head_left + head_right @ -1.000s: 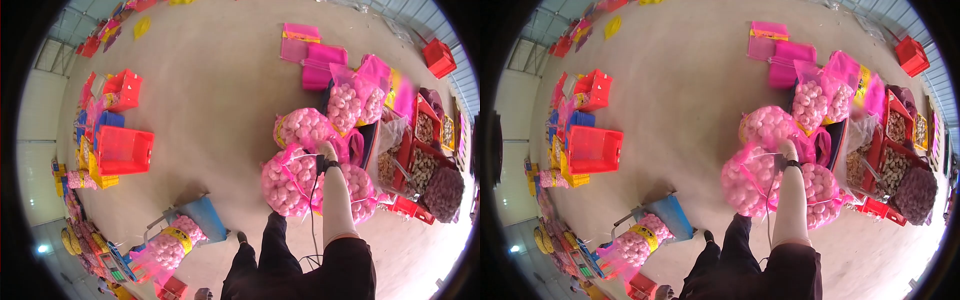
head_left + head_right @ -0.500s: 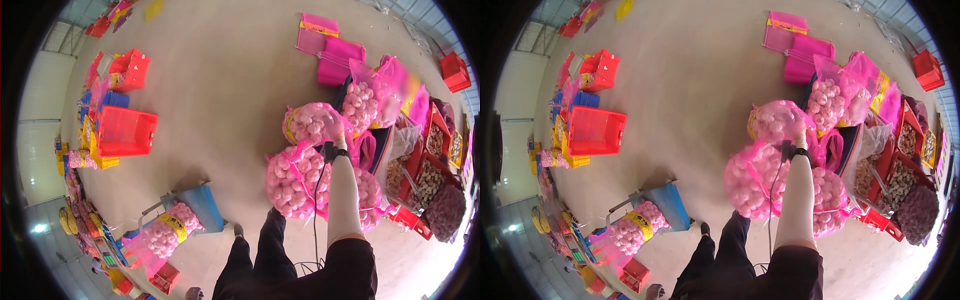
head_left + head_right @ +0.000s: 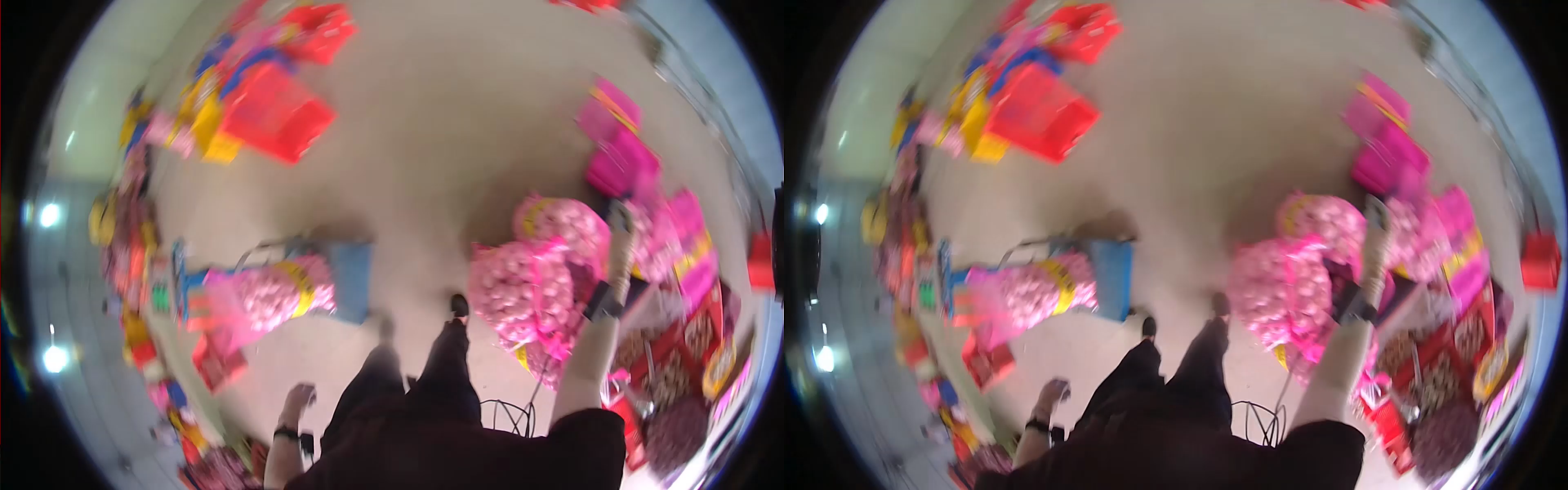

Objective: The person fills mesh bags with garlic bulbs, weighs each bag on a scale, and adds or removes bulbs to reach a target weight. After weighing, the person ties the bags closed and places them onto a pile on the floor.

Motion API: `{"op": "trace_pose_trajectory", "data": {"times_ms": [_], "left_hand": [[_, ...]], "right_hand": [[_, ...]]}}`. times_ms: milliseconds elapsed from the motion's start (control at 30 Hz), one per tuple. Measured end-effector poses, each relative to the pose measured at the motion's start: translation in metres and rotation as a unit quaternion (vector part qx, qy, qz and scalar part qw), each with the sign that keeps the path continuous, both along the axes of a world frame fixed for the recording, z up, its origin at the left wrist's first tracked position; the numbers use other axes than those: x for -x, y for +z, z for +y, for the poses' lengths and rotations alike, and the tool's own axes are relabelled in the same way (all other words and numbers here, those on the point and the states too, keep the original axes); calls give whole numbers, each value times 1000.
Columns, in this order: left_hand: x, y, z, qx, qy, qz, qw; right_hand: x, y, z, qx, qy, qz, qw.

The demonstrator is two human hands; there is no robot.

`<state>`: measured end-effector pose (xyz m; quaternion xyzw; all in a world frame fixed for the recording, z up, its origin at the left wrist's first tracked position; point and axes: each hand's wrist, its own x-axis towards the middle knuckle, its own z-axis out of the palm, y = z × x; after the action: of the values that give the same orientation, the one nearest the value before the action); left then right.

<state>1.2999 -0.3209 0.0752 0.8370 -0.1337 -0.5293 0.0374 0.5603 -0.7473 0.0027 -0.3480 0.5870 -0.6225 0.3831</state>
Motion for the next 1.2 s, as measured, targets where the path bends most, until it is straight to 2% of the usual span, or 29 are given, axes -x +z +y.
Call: {"op": "trace_pose_trajectory", "data": {"times_ms": [67, 100, 133, 167, 200, 233, 267, 300, 367, 433, 500, 533, 567, 633, 667, 733, 767, 833, 867, 900, 967, 1000, 1033, 1067, 1100, 1133, 1167, 1200], "left_hand": [[0, -9, -1, 37, -7, -37, 999], [12, 9, -19, 52, -13, -61, 997], [1, 0, -11, 90, -18, -71, 993], [2, 5, -16, 122, 31, -82, 989], [-3, -1, -14, 151, 125, -85, 977], [-12, -4, -17, 178, 209, -88, 958], [-21, -11, -19, 202, 285, -83, 933], [-30, -13, -20, 213, 304, -83, 925], [-63, -20, -22, 309, 449, -97, 833], [-90, -21, -26, 335, 480, -99, 805], [-110, -37, -20, 350, 444, -239, 790], [-120, -47, -14, 330, 414, -241, 813], [-126, -59, -9, 333, 426, -241, 806], [-144, -79, -5, 308, 365, -289, 829], [-158, -75, -8, 312, 373, -291, 824], [-170, -68, -13, 283, 352, -260, 853], [-176, -57, -19, 286, 359, -260, 850], [-189, -40, -29, 334, 285, -293, 849], [-199, -44, -33, 319, 292, -258, 864], [-205, -44, -36, 321, 297, -259, 861], [-212, -41, -39, 395, 258, -196, 860], [-218, -81, -35, 412, 129, -314, 846], [-222, -82, -36, 411, 127, -316, 846], [-226, -83, -38, 433, 120, -267, 853], [-230, -85, -40, 453, 112, -215, 858], [-225, -86, -35, 436, 44, -298, 848], [-222, -70, -39, 432, 37, -291, 853], [-219, -58, -43, 503, 122, -202, 831]], "right_hand": [[-54, 50, -1, -102, 82, 117, 984], [-97, 74, 0, -118, 71, 62, 989], [-113, 66, 5, -88, 176, 16, 980], [-134, 50, 4, -146, 207, 28, 967], [-128, 6, 31, -130, 251, 29, 959], [-132, -29, 70, -143, 340, 40, 929], [-179, -46, 54, -158, 418, 59, 893], [-239, -68, 19, -172, 487, 78, 853], [-358, 10, 52, -294, 517, -38, 803], [-437, -13, 54, -232, 694, 91, 675], [-552, 68, 73, -101, 763, 272, 577], [-597, 71, 74, -92, 769, 304, 555], [-637, 63, 72, -81, 772, 333, 535], [-710, 34, 59, -43, 760, 305, 573], [-743, 49, 57, -35, 762, 309, 568], [-797, 79, 56, 92, 674, 375, 630], [-819, 92, 54, 97, 676, 379, 624], [-853, 108, 52, 61, 714, 352, 602], [-869, 106, 46, 20, 734, 361, 575], [-881, 106, 43, 24, 735, 363, 572], [-902, 98, 34, 22, 776, 343, 530], [-913, 91, 30, 24, 777, 342, 529], [-923, 88, 30, 83, 799, 326, 499], [-929, 85, 31, 140, 816, 308, 469], [-931, 80, 33, 137, 815, 305, 473], [-929, 76, 35, 113, 813, 270, 504], [-927, 81, 39, 85, 808, 233, 535], [-919, 83, 51, 55, 799, 196, 566]]}}
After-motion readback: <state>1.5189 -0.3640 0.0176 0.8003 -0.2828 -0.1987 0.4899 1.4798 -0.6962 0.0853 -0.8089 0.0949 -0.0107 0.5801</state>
